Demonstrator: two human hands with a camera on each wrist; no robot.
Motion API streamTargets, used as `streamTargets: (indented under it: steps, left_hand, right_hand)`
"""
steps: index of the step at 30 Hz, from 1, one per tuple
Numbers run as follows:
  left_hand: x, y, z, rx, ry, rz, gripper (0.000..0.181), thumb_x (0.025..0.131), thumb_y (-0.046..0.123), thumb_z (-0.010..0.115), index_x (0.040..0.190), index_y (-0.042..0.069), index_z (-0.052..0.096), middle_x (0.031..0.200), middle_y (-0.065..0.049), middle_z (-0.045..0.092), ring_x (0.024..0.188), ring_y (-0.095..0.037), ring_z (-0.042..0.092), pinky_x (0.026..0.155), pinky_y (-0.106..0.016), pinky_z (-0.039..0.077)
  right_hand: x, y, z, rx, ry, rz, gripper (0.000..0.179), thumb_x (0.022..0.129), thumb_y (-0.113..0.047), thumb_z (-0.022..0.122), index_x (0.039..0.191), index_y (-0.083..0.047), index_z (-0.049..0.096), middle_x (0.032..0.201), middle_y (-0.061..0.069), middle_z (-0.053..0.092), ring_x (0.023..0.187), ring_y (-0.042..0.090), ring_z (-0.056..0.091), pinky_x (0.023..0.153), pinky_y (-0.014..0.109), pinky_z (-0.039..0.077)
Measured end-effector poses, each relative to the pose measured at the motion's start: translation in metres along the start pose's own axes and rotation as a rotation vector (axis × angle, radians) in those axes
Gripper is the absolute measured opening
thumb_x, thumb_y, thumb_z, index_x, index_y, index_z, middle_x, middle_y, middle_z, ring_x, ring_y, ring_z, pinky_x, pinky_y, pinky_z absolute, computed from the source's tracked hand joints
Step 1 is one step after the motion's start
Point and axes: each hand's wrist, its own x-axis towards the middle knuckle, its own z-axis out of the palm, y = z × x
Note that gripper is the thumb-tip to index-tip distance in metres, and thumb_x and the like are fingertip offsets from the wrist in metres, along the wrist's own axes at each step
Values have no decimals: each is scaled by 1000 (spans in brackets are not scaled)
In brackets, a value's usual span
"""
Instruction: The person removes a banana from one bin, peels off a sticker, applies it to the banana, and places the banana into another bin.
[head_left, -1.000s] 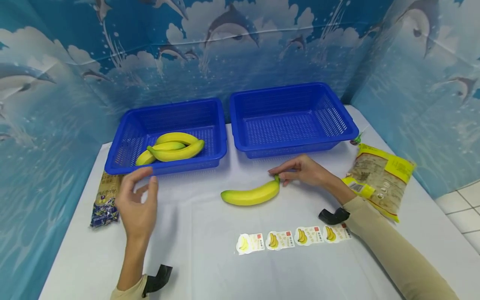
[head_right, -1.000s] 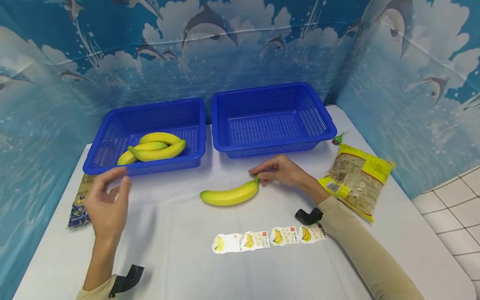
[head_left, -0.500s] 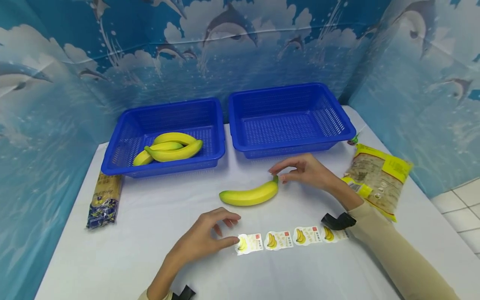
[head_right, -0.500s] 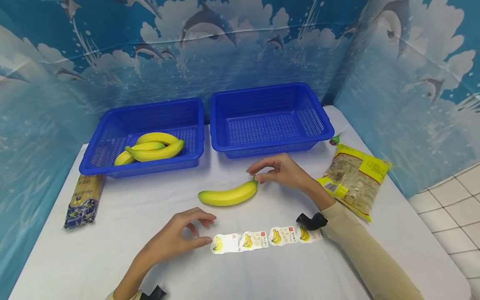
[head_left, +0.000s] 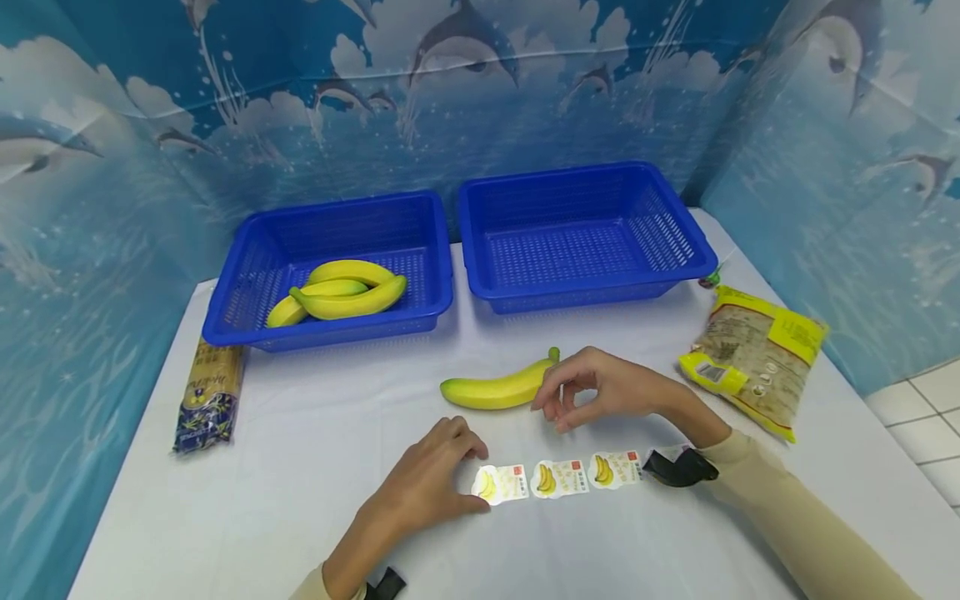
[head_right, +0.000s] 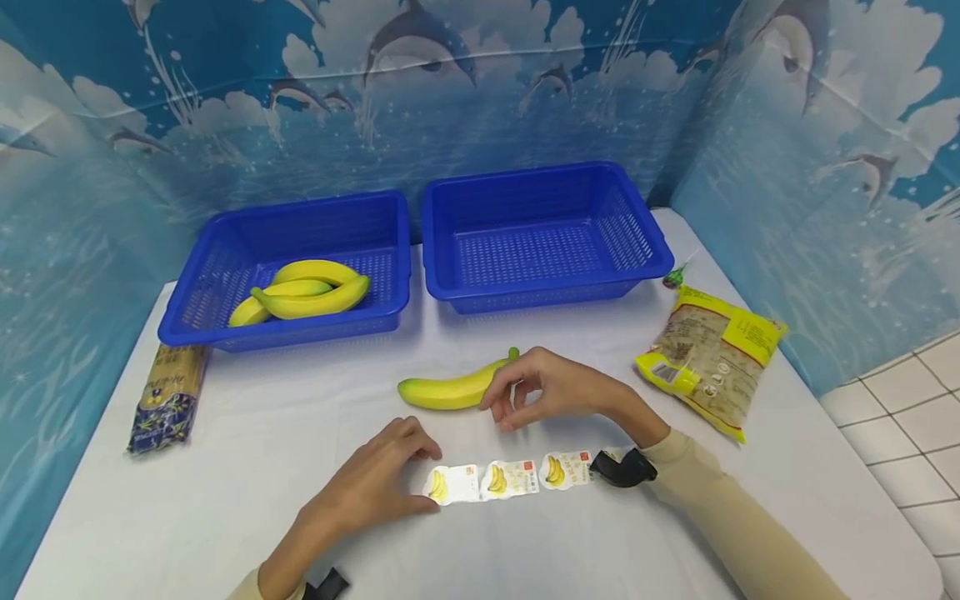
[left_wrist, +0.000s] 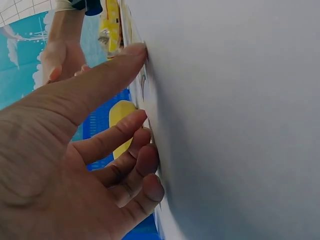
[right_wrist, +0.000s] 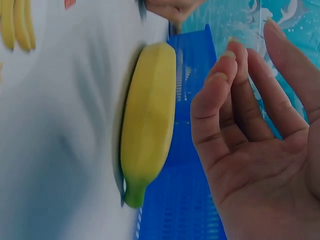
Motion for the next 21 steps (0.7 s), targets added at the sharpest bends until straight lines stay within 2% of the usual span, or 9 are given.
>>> streamTargets:
  steps: [4,8,15,21]
  left_hand:
    - [3,2,0,9,15,-1,46,74,26,102,108,13,74,98,9,54,95,-7,50,82,-28,52]
    - [5,2,-1,9,27,3,42,74,23,102,104,12,75,94,8,53,92,-7,49,79,-26,51]
    - [7,2,0,-37,32,-11,35,73,16,101,96,13,75,90,8,56,89,-6,50,78,-25,50]
    - [6,1,-2,-107,21,-8,35,75,10,98,94,16,69,92,8,57,91,-8,50,81,-28,50]
  right_hand:
    - [6,1,12,-10,-86,-12,32,92,-11,87,119,2,77,96,10,76,81,18,67,69,29,61]
    - [11,1,23,-32,-119,-34,30,92,-12,88,118,-1,78,93,8,75,79,17,66,66,26,57]
    - [19,6,44,-111,-79,-13,29,91,-19,89,116,-7,80,91,1,74,79,7,65,63,25,57]
    - [25,6,61,-246,-11,-32,28,89,-19,91,114,-12,80,100,-1,76,86,17,68,69,27,59]
